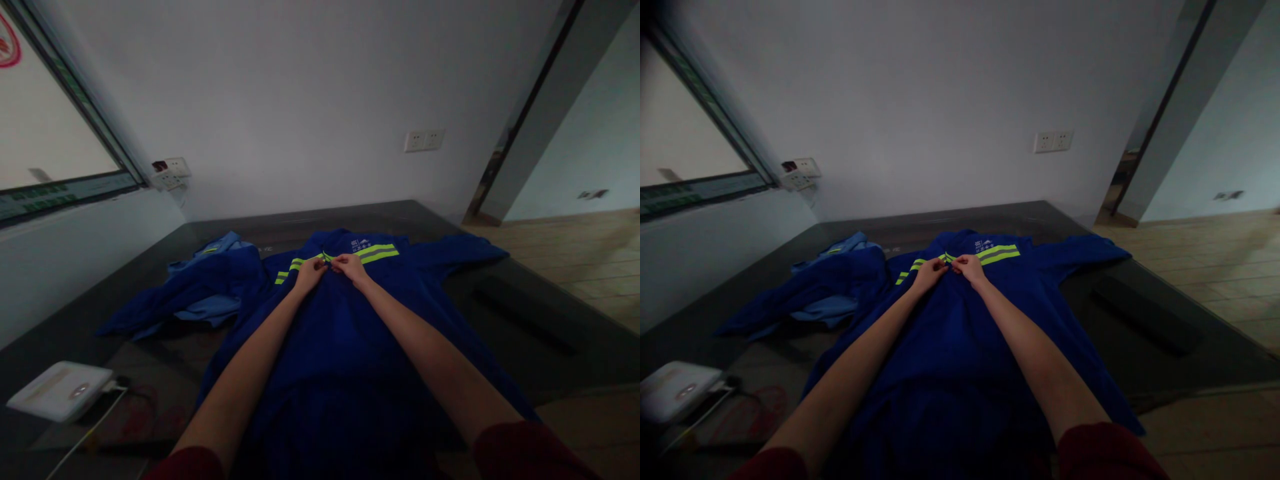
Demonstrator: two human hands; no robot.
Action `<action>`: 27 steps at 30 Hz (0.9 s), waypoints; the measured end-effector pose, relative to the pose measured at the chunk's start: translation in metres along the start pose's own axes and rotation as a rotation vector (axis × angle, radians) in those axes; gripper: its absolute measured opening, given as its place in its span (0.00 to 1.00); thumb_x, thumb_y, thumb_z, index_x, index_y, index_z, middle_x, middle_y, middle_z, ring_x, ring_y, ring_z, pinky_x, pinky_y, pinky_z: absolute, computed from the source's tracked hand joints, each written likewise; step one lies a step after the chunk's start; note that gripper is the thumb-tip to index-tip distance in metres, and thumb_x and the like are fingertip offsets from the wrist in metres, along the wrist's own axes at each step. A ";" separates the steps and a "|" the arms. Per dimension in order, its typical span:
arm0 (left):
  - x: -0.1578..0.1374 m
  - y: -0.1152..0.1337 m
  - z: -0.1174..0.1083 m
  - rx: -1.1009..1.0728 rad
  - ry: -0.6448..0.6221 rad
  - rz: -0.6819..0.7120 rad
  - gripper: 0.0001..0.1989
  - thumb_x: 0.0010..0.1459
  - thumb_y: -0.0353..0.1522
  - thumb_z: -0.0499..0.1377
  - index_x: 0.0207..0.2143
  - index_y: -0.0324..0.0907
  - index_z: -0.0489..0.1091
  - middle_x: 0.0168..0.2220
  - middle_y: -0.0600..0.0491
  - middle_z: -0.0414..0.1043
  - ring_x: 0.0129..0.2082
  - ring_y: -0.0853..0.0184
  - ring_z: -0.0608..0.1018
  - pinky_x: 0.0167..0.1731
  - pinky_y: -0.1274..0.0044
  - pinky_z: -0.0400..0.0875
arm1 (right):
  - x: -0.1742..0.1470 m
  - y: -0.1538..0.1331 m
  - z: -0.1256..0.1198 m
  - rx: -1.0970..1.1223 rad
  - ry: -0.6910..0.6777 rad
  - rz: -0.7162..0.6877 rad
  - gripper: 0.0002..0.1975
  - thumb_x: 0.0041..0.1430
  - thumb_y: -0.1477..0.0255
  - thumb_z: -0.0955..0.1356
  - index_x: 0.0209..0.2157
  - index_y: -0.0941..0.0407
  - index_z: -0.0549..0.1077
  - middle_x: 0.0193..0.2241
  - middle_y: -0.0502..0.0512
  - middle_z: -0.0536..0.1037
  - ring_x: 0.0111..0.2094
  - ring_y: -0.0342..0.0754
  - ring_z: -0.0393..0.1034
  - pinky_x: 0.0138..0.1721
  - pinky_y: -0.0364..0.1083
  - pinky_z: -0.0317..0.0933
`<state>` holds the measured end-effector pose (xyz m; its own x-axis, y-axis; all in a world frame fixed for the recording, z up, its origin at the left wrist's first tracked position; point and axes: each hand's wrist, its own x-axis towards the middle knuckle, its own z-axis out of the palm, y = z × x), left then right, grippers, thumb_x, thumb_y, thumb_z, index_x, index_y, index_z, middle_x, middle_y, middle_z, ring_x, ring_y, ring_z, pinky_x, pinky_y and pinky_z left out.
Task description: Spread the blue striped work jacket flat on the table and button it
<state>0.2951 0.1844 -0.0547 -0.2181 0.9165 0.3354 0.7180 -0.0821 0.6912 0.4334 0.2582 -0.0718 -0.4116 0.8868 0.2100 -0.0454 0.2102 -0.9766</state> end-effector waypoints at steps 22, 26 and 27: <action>-0.009 -0.002 0.004 0.211 -0.037 0.120 0.10 0.60 0.29 0.51 0.30 0.39 0.71 0.33 0.48 0.73 0.37 0.64 0.73 0.43 0.73 0.66 | -0.007 -0.011 -0.001 -0.581 0.038 -0.269 0.09 0.56 0.76 0.65 0.35 0.58 0.78 0.37 0.58 0.79 0.40 0.49 0.72 0.45 0.48 0.63; -0.009 0.005 -0.014 0.275 -0.078 0.145 0.08 0.57 0.27 0.53 0.34 0.39 0.72 0.36 0.47 0.73 0.38 0.62 0.74 0.43 0.72 0.67 | -0.012 -0.022 -0.014 -0.711 -0.040 -0.281 0.10 0.53 0.80 0.67 0.36 0.59 0.78 0.36 0.59 0.78 0.39 0.50 0.71 0.44 0.47 0.62; -0.011 0.007 -0.022 0.298 -0.083 0.156 0.09 0.57 0.27 0.53 0.35 0.40 0.72 0.37 0.46 0.73 0.39 0.62 0.74 0.43 0.72 0.67 | -0.016 -0.026 -0.020 -0.758 -0.071 -0.285 0.10 0.52 0.80 0.67 0.37 0.59 0.78 0.37 0.60 0.77 0.40 0.51 0.71 0.45 0.48 0.61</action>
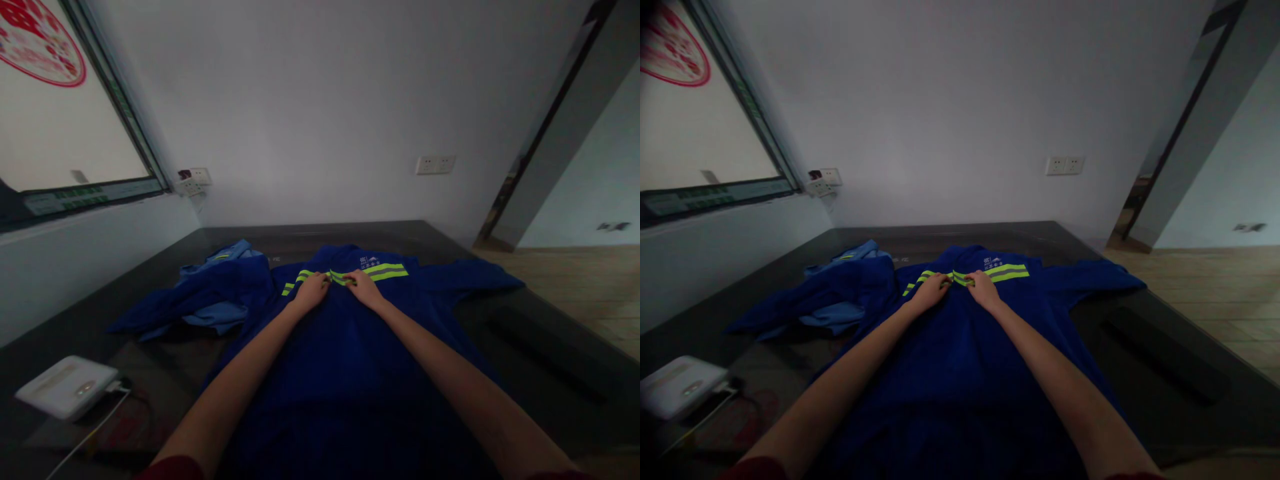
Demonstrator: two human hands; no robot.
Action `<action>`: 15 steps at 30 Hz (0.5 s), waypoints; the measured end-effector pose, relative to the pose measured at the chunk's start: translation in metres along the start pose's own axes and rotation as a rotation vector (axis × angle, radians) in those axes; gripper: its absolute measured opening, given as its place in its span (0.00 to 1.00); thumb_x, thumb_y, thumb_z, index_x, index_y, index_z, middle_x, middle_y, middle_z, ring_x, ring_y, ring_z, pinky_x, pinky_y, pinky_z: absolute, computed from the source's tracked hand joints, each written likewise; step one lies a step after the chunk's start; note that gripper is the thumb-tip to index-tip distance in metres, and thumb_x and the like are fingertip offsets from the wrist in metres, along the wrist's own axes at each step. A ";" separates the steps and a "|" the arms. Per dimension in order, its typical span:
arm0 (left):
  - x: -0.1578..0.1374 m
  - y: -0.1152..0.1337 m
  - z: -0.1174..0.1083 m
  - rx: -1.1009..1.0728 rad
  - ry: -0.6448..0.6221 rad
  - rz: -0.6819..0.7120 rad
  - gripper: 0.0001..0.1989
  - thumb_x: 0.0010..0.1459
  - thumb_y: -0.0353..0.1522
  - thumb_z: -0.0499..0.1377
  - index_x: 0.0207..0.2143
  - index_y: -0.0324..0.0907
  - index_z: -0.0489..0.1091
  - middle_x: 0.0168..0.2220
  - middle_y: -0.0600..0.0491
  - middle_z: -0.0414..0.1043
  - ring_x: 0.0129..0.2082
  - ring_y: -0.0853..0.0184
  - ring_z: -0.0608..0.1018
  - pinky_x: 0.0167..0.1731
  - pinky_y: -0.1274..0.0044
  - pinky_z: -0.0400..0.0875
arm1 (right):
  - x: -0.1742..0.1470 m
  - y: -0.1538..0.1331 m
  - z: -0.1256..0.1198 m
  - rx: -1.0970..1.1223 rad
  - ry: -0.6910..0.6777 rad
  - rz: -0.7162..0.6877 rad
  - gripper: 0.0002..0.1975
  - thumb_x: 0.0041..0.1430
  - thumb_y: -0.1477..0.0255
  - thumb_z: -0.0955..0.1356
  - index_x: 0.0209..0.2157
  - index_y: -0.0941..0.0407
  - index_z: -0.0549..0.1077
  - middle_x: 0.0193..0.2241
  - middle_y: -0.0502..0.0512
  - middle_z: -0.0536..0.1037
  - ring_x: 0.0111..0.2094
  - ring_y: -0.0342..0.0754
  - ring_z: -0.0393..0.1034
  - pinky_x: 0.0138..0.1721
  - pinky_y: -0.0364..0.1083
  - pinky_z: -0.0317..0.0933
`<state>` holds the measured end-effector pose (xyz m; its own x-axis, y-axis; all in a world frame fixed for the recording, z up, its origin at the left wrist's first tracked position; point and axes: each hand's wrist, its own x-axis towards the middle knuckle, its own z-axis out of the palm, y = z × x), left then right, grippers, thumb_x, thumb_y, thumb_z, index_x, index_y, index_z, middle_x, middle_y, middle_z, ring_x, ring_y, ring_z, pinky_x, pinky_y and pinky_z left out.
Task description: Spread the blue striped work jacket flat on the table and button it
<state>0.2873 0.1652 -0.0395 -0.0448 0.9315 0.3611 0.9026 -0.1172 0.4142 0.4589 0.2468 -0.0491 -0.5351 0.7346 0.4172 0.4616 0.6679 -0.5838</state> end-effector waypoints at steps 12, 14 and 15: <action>-0.082 -0.026 -0.026 0.309 -0.173 -0.135 0.23 0.60 0.43 0.50 0.58 0.58 0.60 0.64 0.52 0.53 0.64 0.46 0.52 0.56 0.49 0.46 | -0.100 0.031 -0.061 -0.523 -0.326 0.143 0.31 0.58 0.50 0.60 0.61 0.44 0.58 0.63 0.61 0.56 0.63 0.68 0.45 0.55 0.68 0.48; -0.082 -0.030 -0.022 0.296 -0.196 -0.159 0.23 0.61 0.44 0.47 0.60 0.60 0.56 0.65 0.54 0.50 0.64 0.45 0.50 0.56 0.47 0.46 | -0.106 0.034 -0.055 -0.514 -0.322 0.149 0.32 0.58 0.47 0.57 0.61 0.42 0.56 0.64 0.59 0.53 0.64 0.67 0.42 0.56 0.68 0.44; -0.080 -0.031 -0.020 0.296 -0.202 -0.162 0.24 0.62 0.45 0.46 0.60 0.61 0.55 0.65 0.54 0.49 0.64 0.44 0.50 0.55 0.47 0.46 | -0.106 0.036 -0.053 -0.514 -0.305 0.143 0.31 0.59 0.47 0.56 0.62 0.42 0.55 0.64 0.58 0.52 0.64 0.66 0.41 0.57 0.68 0.43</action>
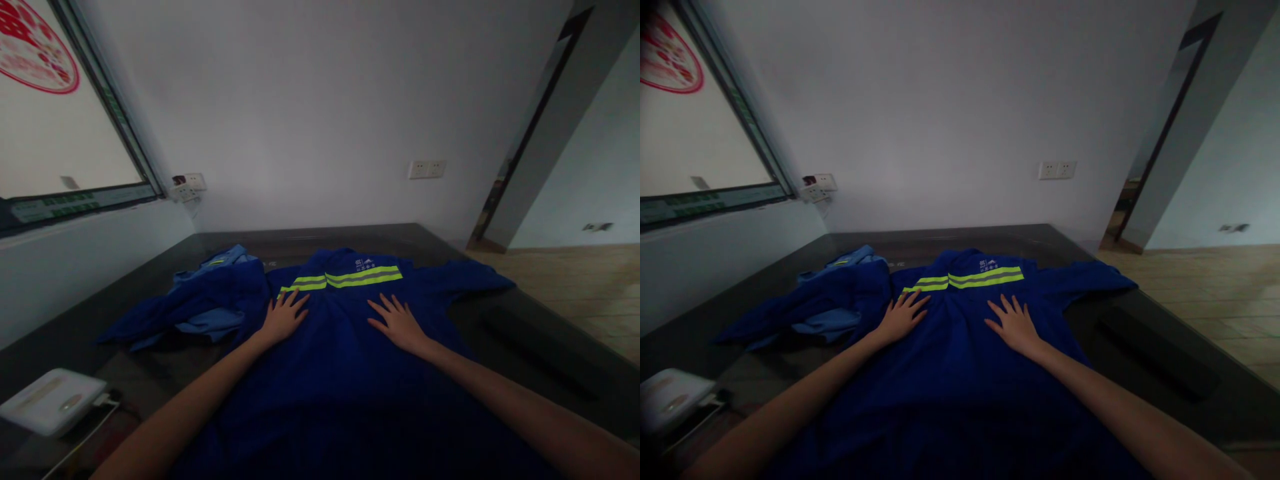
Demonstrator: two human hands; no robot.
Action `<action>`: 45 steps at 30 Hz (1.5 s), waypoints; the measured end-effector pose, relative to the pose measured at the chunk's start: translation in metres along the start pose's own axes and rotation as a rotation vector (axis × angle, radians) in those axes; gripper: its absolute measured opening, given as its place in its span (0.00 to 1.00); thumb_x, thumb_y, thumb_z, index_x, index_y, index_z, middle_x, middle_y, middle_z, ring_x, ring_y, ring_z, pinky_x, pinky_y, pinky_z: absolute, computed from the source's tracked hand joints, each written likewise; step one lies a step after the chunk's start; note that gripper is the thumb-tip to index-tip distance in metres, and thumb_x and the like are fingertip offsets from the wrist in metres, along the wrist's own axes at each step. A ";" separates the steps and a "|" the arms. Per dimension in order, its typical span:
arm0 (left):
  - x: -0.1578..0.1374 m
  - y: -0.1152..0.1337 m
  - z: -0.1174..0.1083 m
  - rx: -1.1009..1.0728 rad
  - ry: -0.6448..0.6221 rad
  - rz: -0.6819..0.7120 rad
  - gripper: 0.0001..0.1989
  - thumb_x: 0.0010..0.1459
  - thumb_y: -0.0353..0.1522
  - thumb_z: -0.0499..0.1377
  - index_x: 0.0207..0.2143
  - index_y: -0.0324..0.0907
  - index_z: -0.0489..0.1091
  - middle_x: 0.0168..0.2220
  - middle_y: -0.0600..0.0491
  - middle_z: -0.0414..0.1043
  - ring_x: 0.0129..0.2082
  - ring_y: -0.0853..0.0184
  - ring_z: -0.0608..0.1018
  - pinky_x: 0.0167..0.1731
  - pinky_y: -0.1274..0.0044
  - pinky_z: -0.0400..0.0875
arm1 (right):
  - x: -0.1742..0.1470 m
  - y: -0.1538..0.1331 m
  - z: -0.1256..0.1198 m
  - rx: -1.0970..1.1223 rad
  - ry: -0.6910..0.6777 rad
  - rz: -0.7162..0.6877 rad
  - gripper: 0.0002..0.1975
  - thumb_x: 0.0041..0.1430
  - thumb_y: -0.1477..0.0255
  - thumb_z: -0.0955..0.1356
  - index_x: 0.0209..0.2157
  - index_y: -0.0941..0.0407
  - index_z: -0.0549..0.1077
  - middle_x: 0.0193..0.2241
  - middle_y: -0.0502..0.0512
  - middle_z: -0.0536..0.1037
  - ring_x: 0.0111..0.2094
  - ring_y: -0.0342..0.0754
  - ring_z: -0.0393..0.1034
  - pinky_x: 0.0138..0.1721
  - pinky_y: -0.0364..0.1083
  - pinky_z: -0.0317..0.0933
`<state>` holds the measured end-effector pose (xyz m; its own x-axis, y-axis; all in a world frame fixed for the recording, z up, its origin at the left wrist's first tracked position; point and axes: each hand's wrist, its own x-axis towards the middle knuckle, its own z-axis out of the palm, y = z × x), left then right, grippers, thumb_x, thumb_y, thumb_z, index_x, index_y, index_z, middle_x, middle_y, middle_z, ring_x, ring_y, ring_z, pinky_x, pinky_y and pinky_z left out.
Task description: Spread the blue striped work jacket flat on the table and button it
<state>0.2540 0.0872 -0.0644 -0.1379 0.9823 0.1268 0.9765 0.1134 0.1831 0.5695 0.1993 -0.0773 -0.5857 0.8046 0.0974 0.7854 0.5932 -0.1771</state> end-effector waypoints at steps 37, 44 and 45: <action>0.150 -0.071 0.007 -0.017 -0.042 0.127 0.23 0.61 0.43 0.49 0.59 0.58 0.57 0.66 0.54 0.45 0.64 0.50 0.51 0.56 0.48 0.46 | 0.122 -0.011 -0.018 0.078 0.190 -0.063 0.20 0.64 0.62 0.59 0.52 0.56 0.68 0.52 0.62 0.70 0.55 0.54 0.60 0.54 0.52 0.52; 0.142 -0.004 -0.007 -0.261 0.283 0.024 0.15 0.56 0.26 0.53 0.46 0.42 0.71 0.51 0.47 0.69 0.53 0.63 0.69 0.54 0.71 0.62 | 0.115 -0.093 -0.030 0.283 0.148 -0.214 0.06 0.57 0.72 0.66 0.38 0.54 0.69 0.30 0.50 0.74 0.35 0.45 0.68 0.36 0.42 0.56; 0.140 0.010 -0.003 -0.274 0.276 0.013 0.15 0.57 0.25 0.52 0.45 0.40 0.71 0.47 0.47 0.72 0.48 0.65 0.73 0.50 0.74 0.65 | 0.116 -0.100 -0.026 0.286 0.140 -0.191 0.08 0.56 0.72 0.66 0.39 0.55 0.68 0.31 0.51 0.74 0.35 0.46 0.69 0.34 0.42 0.56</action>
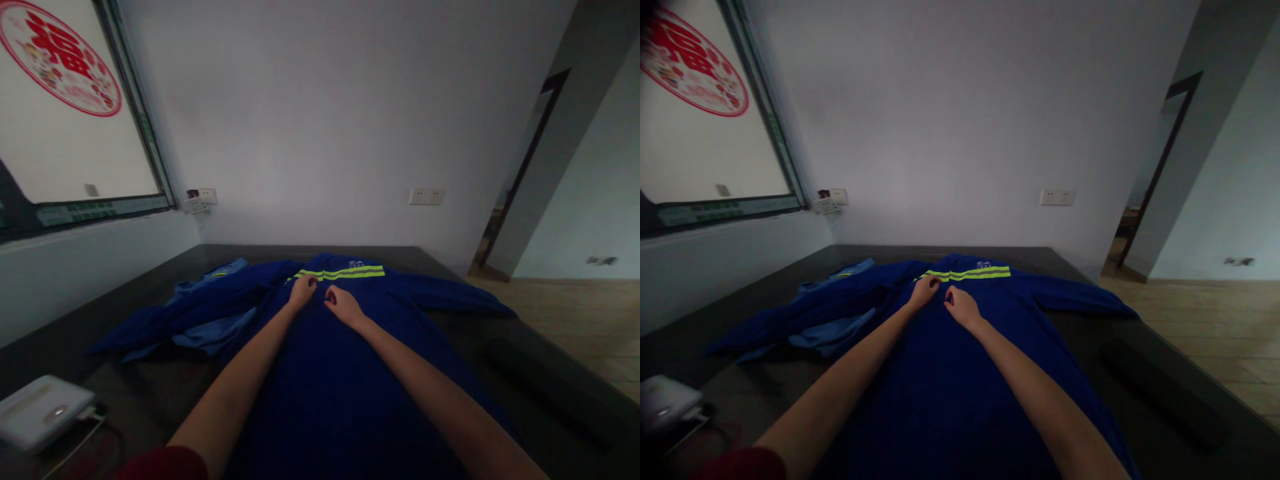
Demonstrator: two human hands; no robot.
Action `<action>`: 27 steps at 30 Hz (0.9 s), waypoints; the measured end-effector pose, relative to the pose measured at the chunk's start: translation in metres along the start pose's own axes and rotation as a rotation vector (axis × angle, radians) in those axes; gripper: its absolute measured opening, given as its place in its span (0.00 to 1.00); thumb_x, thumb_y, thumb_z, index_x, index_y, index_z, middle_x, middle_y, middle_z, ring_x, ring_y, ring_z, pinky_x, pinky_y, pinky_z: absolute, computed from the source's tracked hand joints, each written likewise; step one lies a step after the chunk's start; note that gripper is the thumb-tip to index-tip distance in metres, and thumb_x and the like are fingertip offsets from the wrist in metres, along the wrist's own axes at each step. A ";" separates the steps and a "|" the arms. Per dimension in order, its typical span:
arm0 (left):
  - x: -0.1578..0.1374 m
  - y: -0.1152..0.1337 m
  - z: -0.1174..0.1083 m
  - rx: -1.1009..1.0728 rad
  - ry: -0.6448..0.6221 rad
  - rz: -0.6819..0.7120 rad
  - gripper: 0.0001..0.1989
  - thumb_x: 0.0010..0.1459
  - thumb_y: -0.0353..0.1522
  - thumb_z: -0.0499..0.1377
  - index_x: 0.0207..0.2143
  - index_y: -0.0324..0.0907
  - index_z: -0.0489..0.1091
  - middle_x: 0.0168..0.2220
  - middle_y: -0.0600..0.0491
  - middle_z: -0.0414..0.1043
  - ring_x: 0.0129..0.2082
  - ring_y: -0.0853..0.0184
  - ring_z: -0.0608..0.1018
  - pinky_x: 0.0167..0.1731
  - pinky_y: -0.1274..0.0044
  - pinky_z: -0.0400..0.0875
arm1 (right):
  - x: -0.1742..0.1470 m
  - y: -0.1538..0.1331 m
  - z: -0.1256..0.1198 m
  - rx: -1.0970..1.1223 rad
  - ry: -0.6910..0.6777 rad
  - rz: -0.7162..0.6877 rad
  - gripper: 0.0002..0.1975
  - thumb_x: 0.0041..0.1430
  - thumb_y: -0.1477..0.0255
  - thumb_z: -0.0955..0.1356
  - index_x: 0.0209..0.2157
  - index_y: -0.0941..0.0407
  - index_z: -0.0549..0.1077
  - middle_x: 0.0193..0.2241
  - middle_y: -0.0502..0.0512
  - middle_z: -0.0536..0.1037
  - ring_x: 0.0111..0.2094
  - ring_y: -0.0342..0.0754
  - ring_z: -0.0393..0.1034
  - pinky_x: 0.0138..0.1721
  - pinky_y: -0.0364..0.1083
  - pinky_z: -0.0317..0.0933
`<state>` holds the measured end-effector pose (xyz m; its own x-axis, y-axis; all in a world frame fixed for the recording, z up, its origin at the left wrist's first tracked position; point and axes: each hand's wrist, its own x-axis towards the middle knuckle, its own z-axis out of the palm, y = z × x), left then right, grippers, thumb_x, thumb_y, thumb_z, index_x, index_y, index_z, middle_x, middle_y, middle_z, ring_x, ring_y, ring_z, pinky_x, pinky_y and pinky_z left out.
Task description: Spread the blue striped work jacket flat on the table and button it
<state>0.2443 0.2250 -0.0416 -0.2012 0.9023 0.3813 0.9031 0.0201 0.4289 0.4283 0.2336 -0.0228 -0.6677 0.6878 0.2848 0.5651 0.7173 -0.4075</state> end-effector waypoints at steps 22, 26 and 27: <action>-0.048 0.026 0.032 -0.106 -0.011 -0.063 0.06 0.53 0.27 0.60 0.35 0.39 0.71 0.37 0.49 0.71 0.40 0.65 0.73 0.42 0.76 0.66 | 0.005 0.020 0.043 0.012 0.106 0.356 0.13 0.57 0.74 0.64 0.44 0.56 0.72 0.41 0.60 0.78 0.46 0.53 0.71 0.44 0.46 0.62; -0.047 0.027 0.031 -0.105 -0.023 -0.094 0.05 0.52 0.27 0.60 0.34 0.40 0.70 0.35 0.50 0.73 0.37 0.66 0.74 0.37 0.77 0.66 | 0.005 0.025 0.045 0.066 0.166 0.355 0.12 0.55 0.74 0.66 0.42 0.56 0.75 0.42 0.59 0.78 0.45 0.53 0.72 0.45 0.47 0.62; -0.048 0.028 0.030 -0.106 -0.023 -0.097 0.05 0.52 0.27 0.60 0.34 0.40 0.70 0.34 0.51 0.73 0.37 0.66 0.74 0.36 0.77 0.66 | 0.005 0.026 0.044 0.084 0.183 0.349 0.11 0.55 0.74 0.65 0.40 0.55 0.75 0.41 0.59 0.78 0.44 0.53 0.72 0.45 0.47 0.62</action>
<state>0.2902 0.1955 -0.0726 -0.2759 0.9080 0.3152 0.8345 0.0635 0.5474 0.4179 0.2509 -0.0702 -0.3409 0.9024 0.2636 0.6962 0.4308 -0.5743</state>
